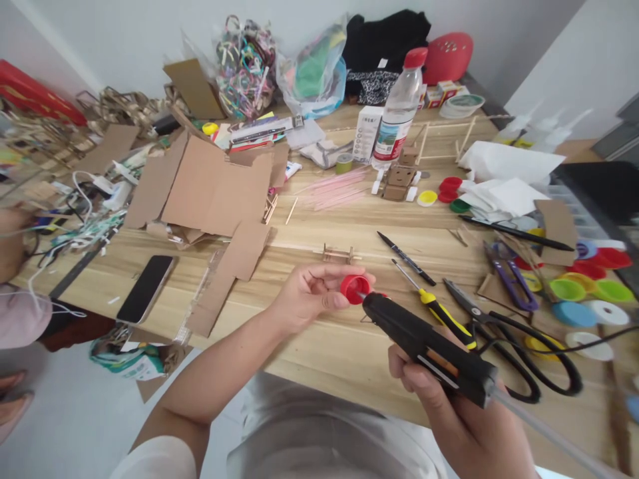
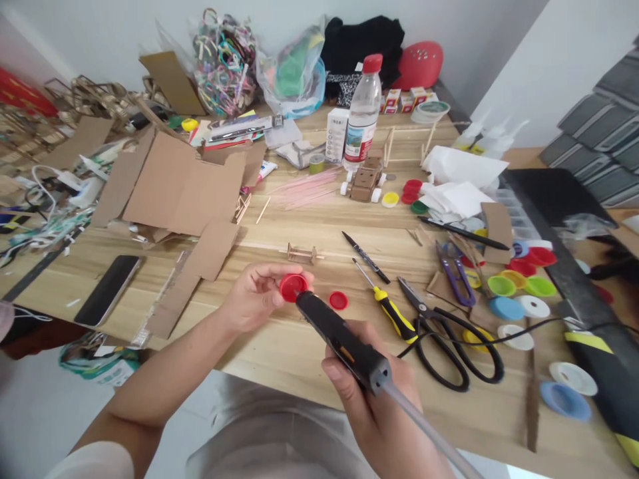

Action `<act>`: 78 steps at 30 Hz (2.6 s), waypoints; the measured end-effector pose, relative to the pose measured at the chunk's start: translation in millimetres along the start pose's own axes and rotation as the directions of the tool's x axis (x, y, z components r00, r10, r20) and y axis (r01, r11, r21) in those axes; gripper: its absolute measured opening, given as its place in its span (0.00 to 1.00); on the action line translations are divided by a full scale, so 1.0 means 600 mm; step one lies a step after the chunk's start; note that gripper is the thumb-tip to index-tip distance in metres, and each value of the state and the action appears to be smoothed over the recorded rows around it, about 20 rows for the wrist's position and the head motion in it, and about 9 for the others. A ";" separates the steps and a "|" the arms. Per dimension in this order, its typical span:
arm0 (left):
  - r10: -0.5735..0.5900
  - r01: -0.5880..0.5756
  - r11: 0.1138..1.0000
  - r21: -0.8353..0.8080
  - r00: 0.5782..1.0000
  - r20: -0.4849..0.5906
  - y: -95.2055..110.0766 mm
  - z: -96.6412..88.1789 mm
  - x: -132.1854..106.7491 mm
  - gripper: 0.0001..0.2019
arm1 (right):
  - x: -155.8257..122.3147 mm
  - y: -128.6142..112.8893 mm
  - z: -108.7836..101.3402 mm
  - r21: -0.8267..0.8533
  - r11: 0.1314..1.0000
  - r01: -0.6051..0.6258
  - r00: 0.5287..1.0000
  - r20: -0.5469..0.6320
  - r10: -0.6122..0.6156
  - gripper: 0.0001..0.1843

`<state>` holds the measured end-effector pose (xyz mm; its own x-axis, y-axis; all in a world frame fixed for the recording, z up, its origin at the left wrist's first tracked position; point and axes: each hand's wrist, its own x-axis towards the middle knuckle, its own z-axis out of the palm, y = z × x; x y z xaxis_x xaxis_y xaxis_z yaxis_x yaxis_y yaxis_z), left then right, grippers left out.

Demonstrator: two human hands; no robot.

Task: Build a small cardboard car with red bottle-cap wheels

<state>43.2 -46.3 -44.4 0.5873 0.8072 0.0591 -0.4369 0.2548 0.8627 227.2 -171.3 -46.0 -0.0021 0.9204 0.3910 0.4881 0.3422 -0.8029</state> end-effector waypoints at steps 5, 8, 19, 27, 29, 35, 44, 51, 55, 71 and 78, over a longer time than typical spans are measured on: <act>-0.025 0.026 0.999 0.022 1.000 -0.014 0.001 -0.003 0.002 0.22 | -0.002 -0.020 0.009 -0.022 0.985 -0.169 0.984 -0.069 0.167 0.23; -0.037 0.038 0.999 0.035 0.999 -0.023 0.003 -0.005 0.002 0.22 | -0.001 -0.015 0.011 -0.007 0.990 -0.139 0.989 -0.049 0.139 0.24; -0.027 0.027 0.990 0.136 1.000 -0.002 0.007 -0.007 -0.002 0.24 | -0.003 0.002 0.007 -0.012 0.998 -0.058 0.998 -0.008 0.058 0.17; -0.045 0.041 0.984 0.175 0.999 0.017 0.007 -0.012 -0.005 0.26 | -0.008 -0.017 -0.005 -0.045 0.985 -0.165 0.983 0.078 0.168 0.18; -0.053 0.051 0.983 0.178 0.999 0.008 0.007 -0.013 -0.005 0.26 | -0.005 -0.011 -0.012 -0.032 0.991 -0.131 0.982 0.134 0.134 0.16; -0.050 0.050 0.984 0.170 0.999 -0.005 0.010 -0.011 -0.002 0.24 | 0.002 -0.015 -0.019 -0.056 0.993 -0.108 0.988 0.102 0.113 0.13; 0.024 -0.019 0.983 0.182 1.000 -0.021 0.008 -0.015 -0.001 0.23 | -0.009 -0.008 0.007 -0.061 0.981 -0.182 0.982 -0.051 0.180 0.26; -0.046 0.050 0.985 0.166 0.999 -0.026 0.012 -0.016 -0.002 0.25 | 0.013 -0.017 -0.026 -0.050 0.991 -0.126 0.974 0.183 0.133 0.16; -0.084 0.083 0.985 0.154 0.996 -0.004 0.012 -0.018 0.000 0.27 | 0.023 -0.012 -0.038 -0.084 0.994 -0.075 0.974 0.208 0.091 0.14; 0.038 -0.047 0.990 0.135 0.997 0.065 0.014 -0.019 -0.002 0.21 | 0.019 -0.023 -0.021 -0.020 0.995 -0.100 0.983 0.151 0.102 0.11; -0.112 0.096 0.985 0.144 0.988 0.104 0.011 -0.024 0.000 0.26 | 0.010 0.011 -0.032 -0.238 0.948 0.213 0.964 0.209 -0.164 0.12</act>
<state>30.7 -36.8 -45.9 0.7001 0.7139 0.0143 -0.2757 0.2517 0.9277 247.1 -167.1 -40.3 -0.2642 0.8709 0.4145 0.6698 0.4749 -0.5708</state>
